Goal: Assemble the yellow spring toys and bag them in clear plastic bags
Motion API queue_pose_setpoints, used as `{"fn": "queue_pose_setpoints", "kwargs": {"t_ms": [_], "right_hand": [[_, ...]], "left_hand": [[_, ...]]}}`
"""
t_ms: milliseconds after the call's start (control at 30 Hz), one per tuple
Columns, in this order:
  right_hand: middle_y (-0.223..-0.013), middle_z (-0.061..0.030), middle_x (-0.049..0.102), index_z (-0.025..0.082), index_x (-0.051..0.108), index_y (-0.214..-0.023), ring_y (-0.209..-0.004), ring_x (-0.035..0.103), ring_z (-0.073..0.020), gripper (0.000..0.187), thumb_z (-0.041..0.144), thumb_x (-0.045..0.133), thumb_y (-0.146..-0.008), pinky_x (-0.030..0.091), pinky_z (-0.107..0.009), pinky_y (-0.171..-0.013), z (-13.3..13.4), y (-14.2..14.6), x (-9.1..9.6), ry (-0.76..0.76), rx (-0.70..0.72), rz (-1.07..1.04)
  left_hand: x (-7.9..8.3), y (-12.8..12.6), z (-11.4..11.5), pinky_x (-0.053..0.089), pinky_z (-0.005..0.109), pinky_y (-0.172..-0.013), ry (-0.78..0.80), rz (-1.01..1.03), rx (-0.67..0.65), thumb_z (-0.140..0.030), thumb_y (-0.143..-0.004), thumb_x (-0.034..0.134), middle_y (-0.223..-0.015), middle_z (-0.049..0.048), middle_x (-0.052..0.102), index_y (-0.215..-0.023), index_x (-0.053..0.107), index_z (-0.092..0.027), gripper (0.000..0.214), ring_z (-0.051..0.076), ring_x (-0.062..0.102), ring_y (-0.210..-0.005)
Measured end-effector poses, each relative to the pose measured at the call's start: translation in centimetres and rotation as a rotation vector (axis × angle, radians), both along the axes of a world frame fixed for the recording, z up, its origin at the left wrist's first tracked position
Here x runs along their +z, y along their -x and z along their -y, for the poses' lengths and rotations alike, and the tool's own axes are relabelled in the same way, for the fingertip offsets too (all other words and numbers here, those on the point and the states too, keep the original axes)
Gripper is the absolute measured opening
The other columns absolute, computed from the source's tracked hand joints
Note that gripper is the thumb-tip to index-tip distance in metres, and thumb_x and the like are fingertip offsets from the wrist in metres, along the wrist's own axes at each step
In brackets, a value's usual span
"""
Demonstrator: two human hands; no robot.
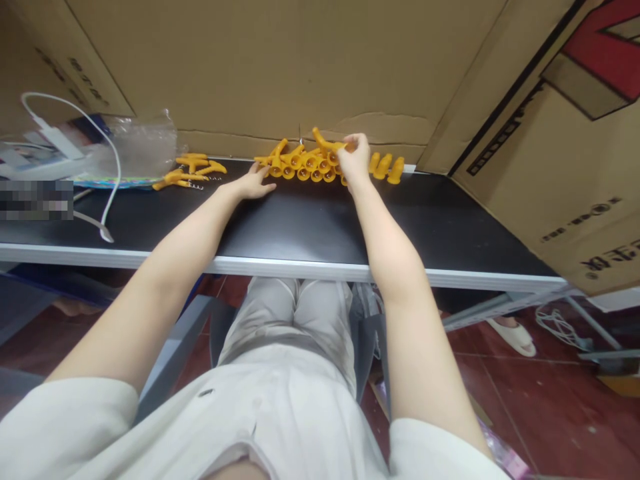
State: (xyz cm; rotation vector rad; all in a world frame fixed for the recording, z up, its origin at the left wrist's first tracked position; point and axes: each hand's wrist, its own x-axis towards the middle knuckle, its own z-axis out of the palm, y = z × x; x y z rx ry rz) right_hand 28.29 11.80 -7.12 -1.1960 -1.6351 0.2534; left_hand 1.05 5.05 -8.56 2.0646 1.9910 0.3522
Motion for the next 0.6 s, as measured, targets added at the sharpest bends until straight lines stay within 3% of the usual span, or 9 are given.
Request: {"fn": "queue_pose_setpoints", "kwargs": {"t_ms": [133,267,400,500,600], "right_hand": [[-0.126,-0.0077,0.074,0.026,0.064,-0.111,-0.13,0.065,-0.0282,0.021,0.018,0.072,-0.093,0.052,-0.049,-0.122,1.7,0.7,0.0,0.084,-0.121,0.131],[-0.135,-0.0091,0.072,0.028,0.066,-0.118,-0.132,0.064,-0.0288,0.02,0.019,0.064,-0.1,0.049,-0.049,-0.126,4.0,1.2,1.1,0.059,-0.106,0.277],[-0.145,-0.0132,0.068,0.027,0.065,-0.129,-0.14,0.06,-0.0304,0.028,0.019,0.057,-0.103,0.045,-0.053,-0.13,4.4,1.5,1.7,0.011,-0.104,0.383],[-0.148,-0.0126,0.066,0.03,0.063,-0.138,-0.145,0.058,-0.0317,0.035,0.022,0.054,-0.105,0.044,-0.056,-0.131,4.1,1.8,2.1,-0.03,-0.088,0.422],[-0.15,-0.0124,0.064,0.031,0.061,-0.143,-0.147,0.057,-0.0323,0.037,0.026,0.052,-0.107,0.043,-0.056,-0.132,4.1,2.4,3.1,-0.049,-0.082,0.458]], "left_hand": [[0.5,-0.3,0.7,0.023,0.027,-0.141,0.012,-0.027,0.009,-0.041,-0.112,0.053,-0.193,0.0199,0.008,-0.183,0.026,-0.013,0.081,0.028,0.03,-0.175],[0.8,-0.4,1.0,0.023,0.028,-0.141,0.021,-0.042,0.011,-0.041,-0.112,0.054,-0.193,0.0187,0.008,-0.183,0.026,-0.015,0.081,0.029,0.03,-0.175],[1.1,-0.2,1.1,0.024,0.03,-0.141,0.023,-0.072,-0.001,-0.042,-0.112,0.054,-0.192,0.018,0.009,-0.182,0.028,-0.016,0.079,0.03,0.031,-0.174],[1.6,0.4,1.0,0.025,0.031,-0.141,0.014,-0.121,-0.024,-0.042,-0.113,0.052,-0.191,0.0164,0.018,-0.182,0.029,-0.015,0.078,0.029,0.031,-0.174],[2.6,1.2,0.8,0.029,0.032,-0.139,0.033,-0.164,-0.036,-0.043,-0.112,0.052,-0.186,0.0143,0.036,-0.181,0.033,-0.015,0.077,0.028,0.038,-0.172]]}}
